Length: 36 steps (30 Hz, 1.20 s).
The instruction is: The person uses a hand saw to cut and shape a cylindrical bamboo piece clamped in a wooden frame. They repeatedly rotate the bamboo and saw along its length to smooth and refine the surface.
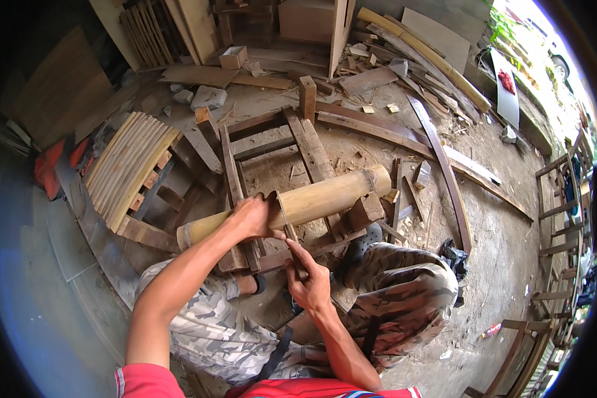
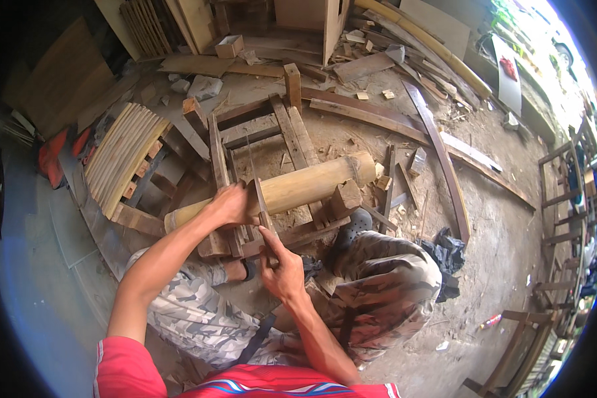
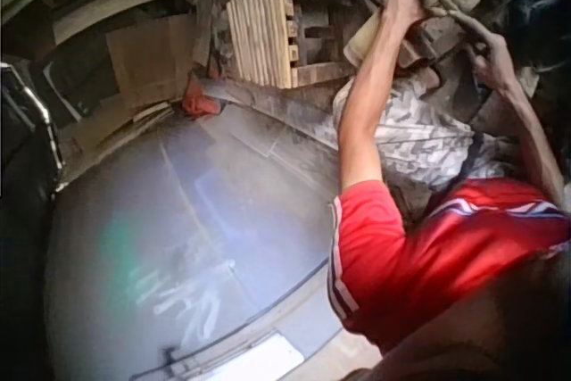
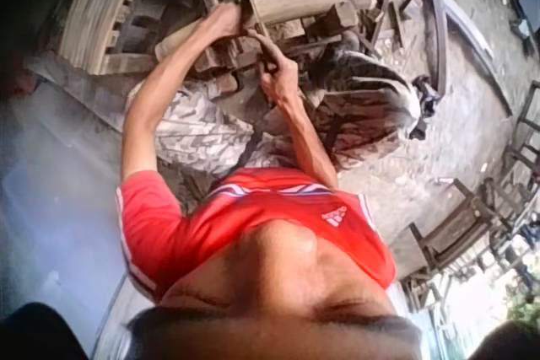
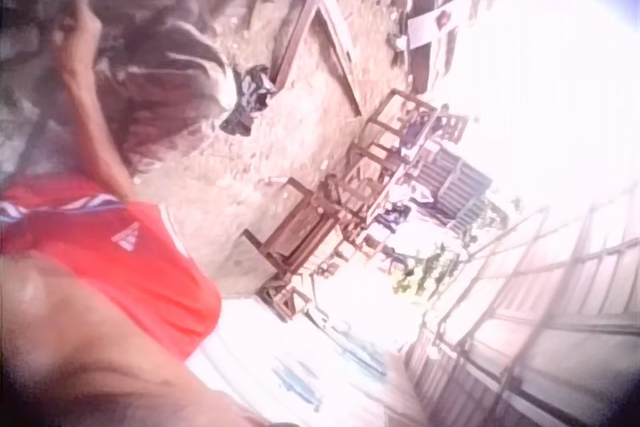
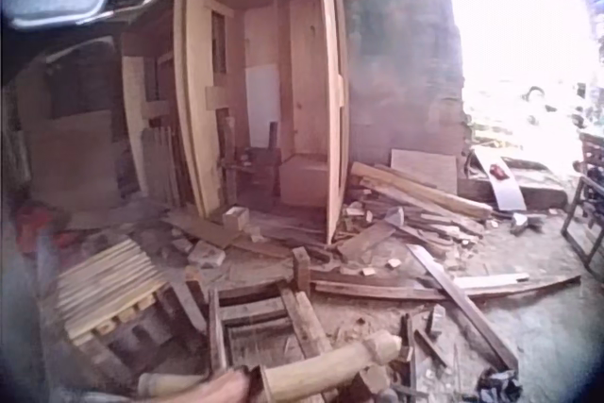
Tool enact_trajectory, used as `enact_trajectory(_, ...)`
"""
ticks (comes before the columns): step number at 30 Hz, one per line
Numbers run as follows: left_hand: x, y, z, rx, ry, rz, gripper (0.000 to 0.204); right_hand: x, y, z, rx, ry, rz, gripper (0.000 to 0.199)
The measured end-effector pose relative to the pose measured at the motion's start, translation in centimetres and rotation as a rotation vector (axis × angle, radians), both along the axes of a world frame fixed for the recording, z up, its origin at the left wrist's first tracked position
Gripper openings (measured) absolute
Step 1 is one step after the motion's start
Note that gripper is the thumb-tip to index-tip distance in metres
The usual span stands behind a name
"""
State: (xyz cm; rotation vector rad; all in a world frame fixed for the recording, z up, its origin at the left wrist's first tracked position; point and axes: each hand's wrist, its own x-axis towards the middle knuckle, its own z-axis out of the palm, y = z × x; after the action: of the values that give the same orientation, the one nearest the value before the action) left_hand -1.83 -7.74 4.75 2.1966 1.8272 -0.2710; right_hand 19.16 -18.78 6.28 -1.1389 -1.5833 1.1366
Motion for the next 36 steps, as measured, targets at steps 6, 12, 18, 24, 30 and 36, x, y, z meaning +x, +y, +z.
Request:
enact_trajectory(6,-1.0,2.2,-3.3,-0.056,-0.136,-0.008,0.076,0.5,-0.3,-0.9,0.034,-0.016,-0.022,0.045)
enact_trajectory(12,-1.2,3.2,-4.7,-0.057,-0.139,-0.028,0.084,0.3,-0.9,-2.1,0.104,-0.053,-0.075,0.047)
enact_trajectory(18,-0.8,3.2,-4.8,-0.09,-0.247,-0.008,0.095,0.1,-1.4,-3.5,0.2,-0.086,-0.097,0.05)
enact_trajectory(24,1.0,3.7,-1.2,-0.217,-0.359,-0.076,0.075,0.5,-1.8,-3.4,0.163,-0.124,-0.127,0.05)
enact_trajectory(30,-0.3,3.8,-3.0,-0.231,-0.341,-0.019,0.078,-0.6,-1.5,-2.5,0.118,-0.039,-0.217,0.05)
enact_trajectory(36,0.7,3.3,-1.3,-0.259,-0.403,0.144,0.097,1.9,-1.5,0.7,0.341,0.009,-0.253,0.05)
